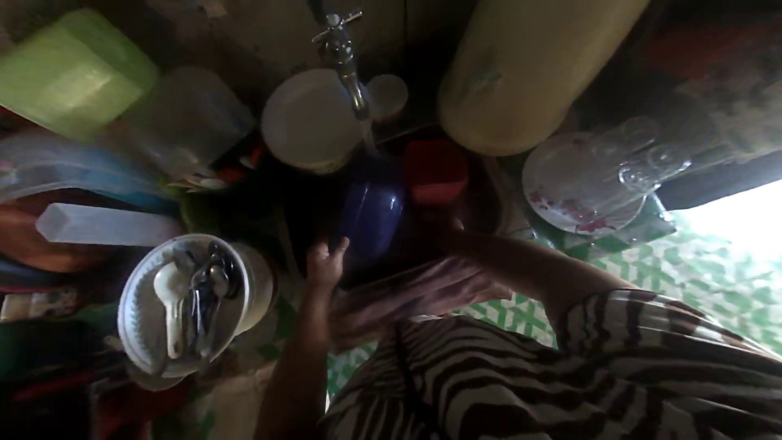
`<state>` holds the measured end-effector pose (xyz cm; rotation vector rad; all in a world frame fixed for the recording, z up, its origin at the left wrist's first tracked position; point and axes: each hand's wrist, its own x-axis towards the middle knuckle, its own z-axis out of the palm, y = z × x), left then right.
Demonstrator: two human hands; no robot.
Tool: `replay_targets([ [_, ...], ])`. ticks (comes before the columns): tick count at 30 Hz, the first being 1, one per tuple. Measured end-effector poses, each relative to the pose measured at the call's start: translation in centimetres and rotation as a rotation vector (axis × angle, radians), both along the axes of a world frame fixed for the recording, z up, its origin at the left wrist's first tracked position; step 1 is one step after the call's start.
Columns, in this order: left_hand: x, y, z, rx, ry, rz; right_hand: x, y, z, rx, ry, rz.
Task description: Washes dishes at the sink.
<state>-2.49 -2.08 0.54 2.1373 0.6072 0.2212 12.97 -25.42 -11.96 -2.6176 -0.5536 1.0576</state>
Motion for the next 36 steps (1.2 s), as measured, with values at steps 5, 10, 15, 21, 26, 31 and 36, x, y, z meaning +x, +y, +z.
replay_targets([
  [5, 0.2, -0.2, -2.8, 0.295, 0.000, -0.338, -3.9, -0.9, 11.0, -0.166, -0.060, -0.102],
  [10, 0.6, -1.6, -2.0, 0.453, 0.651, -0.666, -0.8, -2.9, 8.9, -0.159, -0.019, -0.091],
  [15, 0.3, -2.1, -4.2, 0.479, 0.891, -0.830, 4.7, -6.6, -5.6, -0.263, -0.135, 0.106],
  [21, 0.8, -1.5, -6.2, 0.507, 0.958, -0.889, 4.7, -6.4, -2.4, -0.329, -0.146, 0.243],
  [26, 0.5, -1.5, -6.0, 0.514, 0.929, -0.896, 4.8, -6.6, -1.5, -0.370, -0.123, 0.332],
  [31, 1.1, -1.1, -0.7, 0.554, 0.739, -0.792, 5.1, -7.5, -2.0, -0.271, -0.224, 0.333],
  [36, 3.2, 1.8, 6.3, 0.410, 0.440, -0.653, 5.2, -8.1, -4.5, -0.029, -0.294, 0.087],
])
